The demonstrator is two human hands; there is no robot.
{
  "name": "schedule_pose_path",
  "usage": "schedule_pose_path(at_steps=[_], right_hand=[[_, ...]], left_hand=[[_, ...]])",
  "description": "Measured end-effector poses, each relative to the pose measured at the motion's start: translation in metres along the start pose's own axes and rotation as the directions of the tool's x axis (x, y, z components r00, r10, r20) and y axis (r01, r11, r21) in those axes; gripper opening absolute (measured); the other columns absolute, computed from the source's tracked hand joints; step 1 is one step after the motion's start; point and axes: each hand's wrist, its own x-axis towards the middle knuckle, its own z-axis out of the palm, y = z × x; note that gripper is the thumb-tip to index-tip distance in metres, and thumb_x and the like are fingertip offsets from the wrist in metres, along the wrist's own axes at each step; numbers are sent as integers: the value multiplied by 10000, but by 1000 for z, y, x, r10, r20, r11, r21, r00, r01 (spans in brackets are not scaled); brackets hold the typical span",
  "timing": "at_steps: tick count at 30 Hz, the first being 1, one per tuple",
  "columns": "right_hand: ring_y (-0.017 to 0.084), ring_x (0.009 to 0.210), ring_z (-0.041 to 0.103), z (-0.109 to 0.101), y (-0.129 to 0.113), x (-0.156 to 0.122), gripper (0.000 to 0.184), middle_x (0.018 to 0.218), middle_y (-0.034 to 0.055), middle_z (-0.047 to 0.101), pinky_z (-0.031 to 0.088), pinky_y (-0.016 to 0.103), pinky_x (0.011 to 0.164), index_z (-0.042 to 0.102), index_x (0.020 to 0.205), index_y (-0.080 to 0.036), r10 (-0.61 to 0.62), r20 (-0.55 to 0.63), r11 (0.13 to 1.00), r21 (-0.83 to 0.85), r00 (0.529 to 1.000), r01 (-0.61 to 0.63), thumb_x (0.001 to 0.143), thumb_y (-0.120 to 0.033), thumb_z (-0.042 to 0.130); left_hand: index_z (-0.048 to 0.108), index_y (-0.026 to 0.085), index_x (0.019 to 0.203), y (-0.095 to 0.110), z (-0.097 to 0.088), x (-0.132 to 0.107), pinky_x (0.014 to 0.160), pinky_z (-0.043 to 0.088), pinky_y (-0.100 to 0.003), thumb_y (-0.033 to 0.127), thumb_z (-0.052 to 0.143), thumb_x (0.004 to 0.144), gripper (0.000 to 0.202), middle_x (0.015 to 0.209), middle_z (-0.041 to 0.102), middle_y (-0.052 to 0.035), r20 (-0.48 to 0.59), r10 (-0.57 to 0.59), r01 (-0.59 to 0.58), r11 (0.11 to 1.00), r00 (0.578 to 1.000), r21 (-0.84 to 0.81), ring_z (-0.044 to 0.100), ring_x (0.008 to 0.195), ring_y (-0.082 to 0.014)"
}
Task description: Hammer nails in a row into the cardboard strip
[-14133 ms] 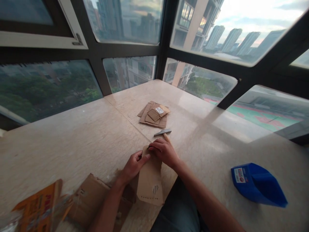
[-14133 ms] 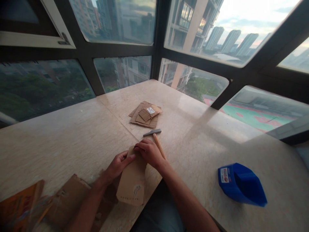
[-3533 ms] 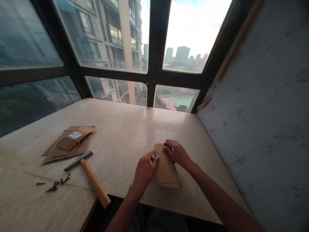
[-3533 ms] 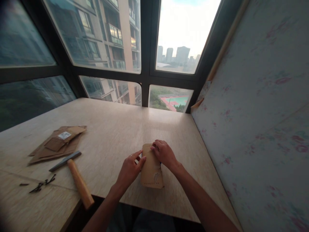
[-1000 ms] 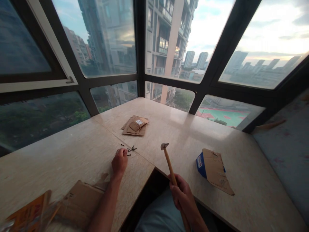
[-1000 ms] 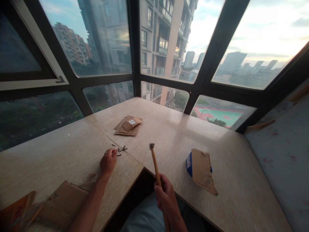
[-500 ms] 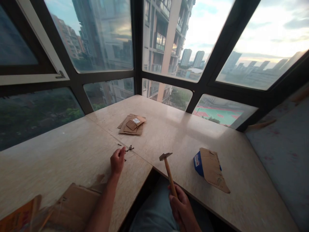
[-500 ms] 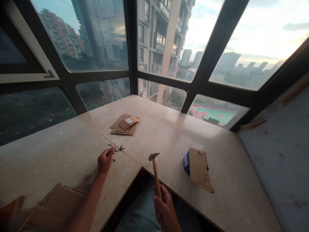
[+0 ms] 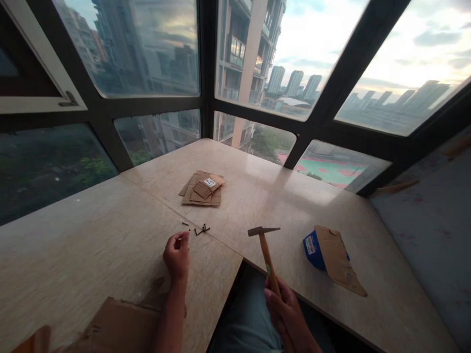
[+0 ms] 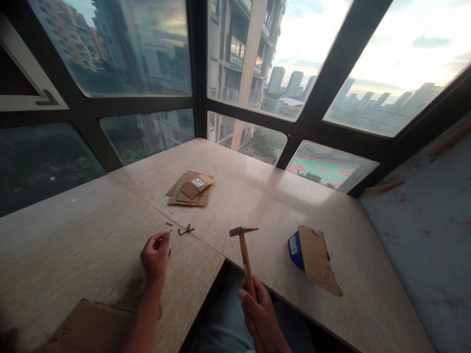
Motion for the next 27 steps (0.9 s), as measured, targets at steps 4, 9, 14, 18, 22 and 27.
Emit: schedule_pose_path(at_steps=[4, 9, 14, 18, 22, 27], right_hand=[[8, 261, 219, 8, 6, 1, 474, 435, -139, 373, 168, 121, 258, 485, 932, -199, 22, 4, 999, -45, 1000, -21, 719, -534, 744], [-1, 275, 191, 14, 13, -1, 475, 453, -140, 360, 169, 118, 258, 491, 930, -198, 57, 21, 998, -39, 998, -56, 719, -542, 739], [-4, 306, 187, 10, 13, -8, 463, 484, -134, 363, 188, 112, 275, 495, 977, -198, 92, 3, 995, -43, 996, -92, 744, -523, 729], [-2, 304, 193, 1, 14, -13, 464, 481, -129, 362, 186, 114, 272, 502, 978, -203, 81, 0, 996, -48, 997, -81, 745, -537, 724], [-8, 316, 183, -8, 19, -13, 490, 492, -130, 344, 177, 105, 278, 509, 971, -206, 70, -89, 997, -7, 994, -71, 702, -526, 763], [-5, 298, 174, -12, 16, -13, 522, 459, -135, 333, 155, 107, 268, 508, 972, -210, 80, -87, 996, 32, 993, -77, 674, -549, 770]], left_hand=[[631, 147, 850, -2, 0, 4, 572, 490, -273, 500, 579, 734, 376, 691, 637, -47, 31, -60, 63, 995, 998, -75, 588, 584, -161], [623, 147, 848, -4, -1, 7, 562, 511, -271, 468, 575, 732, 346, 682, 644, -45, 23, -104, 106, 991, 994, -86, 615, 588, -165], [627, 142, 865, -9, -3, 5, 567, 540, -282, 466, 587, 731, 353, 692, 661, -56, 17, -116, 117, 987, 993, -105, 648, 624, -184], [613, 140, 881, -6, -7, 1, 740, 565, -335, 442, 577, 753, 331, 833, 691, -102, -138, -41, 29, 996, 990, -89, 681, 767, -206], [598, 149, 879, -3, -11, 3, 832, 547, -364, 436, 556, 791, 303, 903, 685, -116, -200, 30, -42, 998, 979, -55, 679, 854, -214], [593, 146, 859, -11, 3, 29, 848, 535, -350, 420, 588, 760, 291, 889, 684, -117, -152, 33, -52, 991, 988, -123, 676, 874, -215]])
